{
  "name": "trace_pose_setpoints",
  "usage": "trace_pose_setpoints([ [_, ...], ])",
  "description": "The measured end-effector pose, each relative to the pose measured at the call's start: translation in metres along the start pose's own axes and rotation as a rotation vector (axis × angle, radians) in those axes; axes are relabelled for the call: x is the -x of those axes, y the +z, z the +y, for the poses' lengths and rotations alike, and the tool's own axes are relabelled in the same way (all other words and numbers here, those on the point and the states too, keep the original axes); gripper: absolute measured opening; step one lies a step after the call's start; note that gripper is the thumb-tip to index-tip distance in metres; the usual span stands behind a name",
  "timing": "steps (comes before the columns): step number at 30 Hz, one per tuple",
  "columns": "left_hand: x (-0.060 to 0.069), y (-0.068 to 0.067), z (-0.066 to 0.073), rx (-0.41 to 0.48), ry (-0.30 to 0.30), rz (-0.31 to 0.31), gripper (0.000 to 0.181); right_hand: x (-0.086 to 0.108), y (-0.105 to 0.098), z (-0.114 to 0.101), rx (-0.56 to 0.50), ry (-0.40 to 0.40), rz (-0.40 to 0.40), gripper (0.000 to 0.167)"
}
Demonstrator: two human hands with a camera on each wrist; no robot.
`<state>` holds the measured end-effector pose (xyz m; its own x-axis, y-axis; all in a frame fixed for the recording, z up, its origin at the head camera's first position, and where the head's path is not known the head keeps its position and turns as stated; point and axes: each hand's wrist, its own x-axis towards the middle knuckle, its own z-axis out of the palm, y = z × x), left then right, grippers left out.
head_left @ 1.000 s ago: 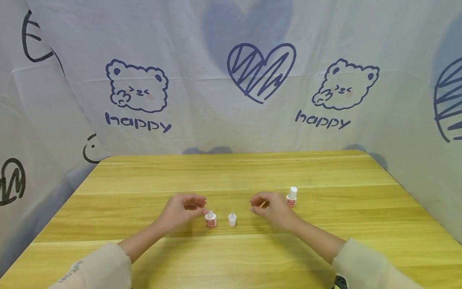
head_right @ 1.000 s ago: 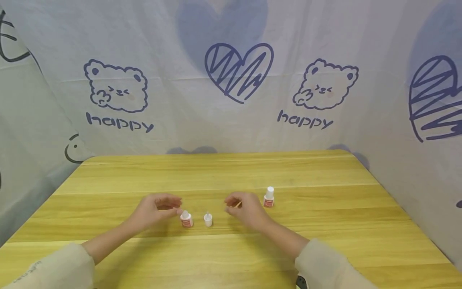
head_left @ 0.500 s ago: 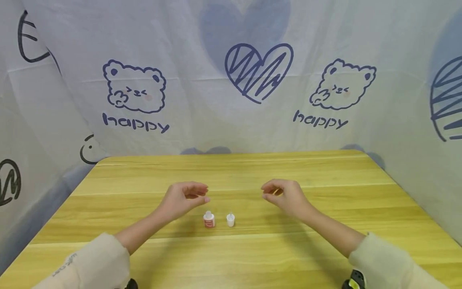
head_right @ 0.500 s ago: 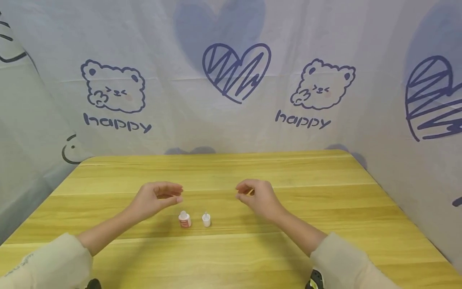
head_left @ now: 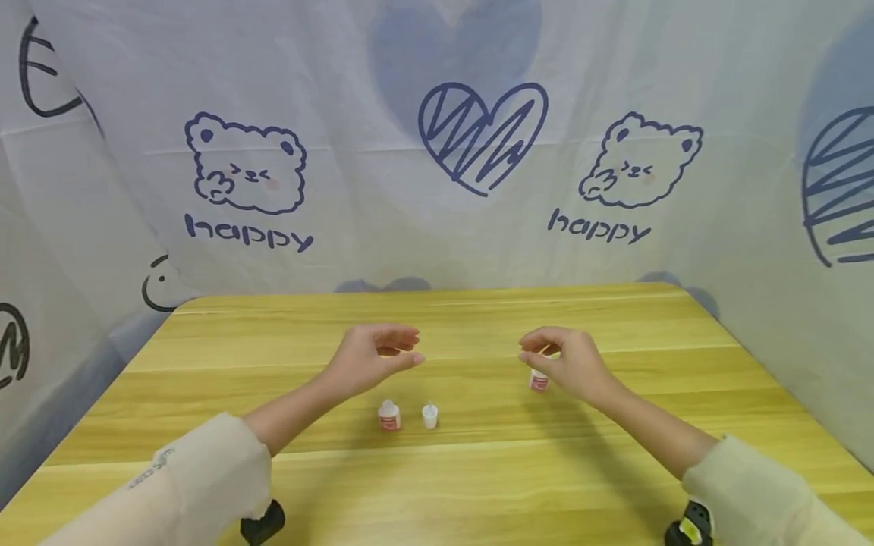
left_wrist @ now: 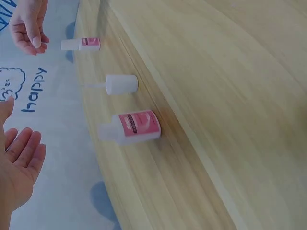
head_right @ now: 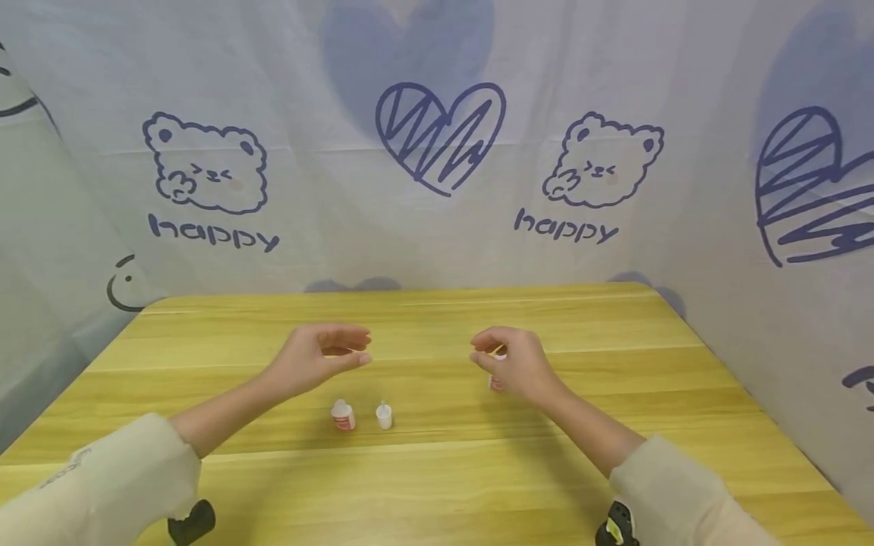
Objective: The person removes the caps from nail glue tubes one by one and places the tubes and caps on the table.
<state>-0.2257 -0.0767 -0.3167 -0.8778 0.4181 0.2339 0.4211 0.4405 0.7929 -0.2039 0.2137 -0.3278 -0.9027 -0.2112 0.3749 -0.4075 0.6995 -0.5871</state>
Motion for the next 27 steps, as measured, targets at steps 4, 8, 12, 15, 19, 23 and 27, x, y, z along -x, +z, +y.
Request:
trace_pose_setpoints([
  [4,-0.007,0.009,0.008,-0.005,0.001,-0.010,0.039,0.000,-0.005,0.002,0.010,-0.003,0.018,0.010],
  [8,-0.015,0.020,0.015,-0.005,0.031,-0.032,0.038,0.000,-0.010,0.006,0.018,0.006,0.029,0.011],
  [12,-0.020,0.031,0.021,-0.002,0.073,-0.057,0.038,-0.001,-0.013,0.011,0.038,0.013,0.036,0.013],
  [15,-0.025,0.038,0.025,-0.004,0.080,-0.061,0.038,-0.002,-0.016,0.014,0.040,0.026,0.038,0.013],
  [19,-0.031,0.049,0.028,0.000,0.068,-0.049,0.038,-0.004,-0.018,0.017,0.034,0.045,0.033,0.014],
  [23,-0.035,0.061,0.034,0.008,0.049,-0.047,0.039,-0.005,-0.020,0.020,0.024,0.052,0.038,0.015],
  [27,-0.039,0.076,0.041,0.017,0.046,-0.060,0.041,-0.006,-0.021,0.025,0.012,0.055,0.041,0.016],
])
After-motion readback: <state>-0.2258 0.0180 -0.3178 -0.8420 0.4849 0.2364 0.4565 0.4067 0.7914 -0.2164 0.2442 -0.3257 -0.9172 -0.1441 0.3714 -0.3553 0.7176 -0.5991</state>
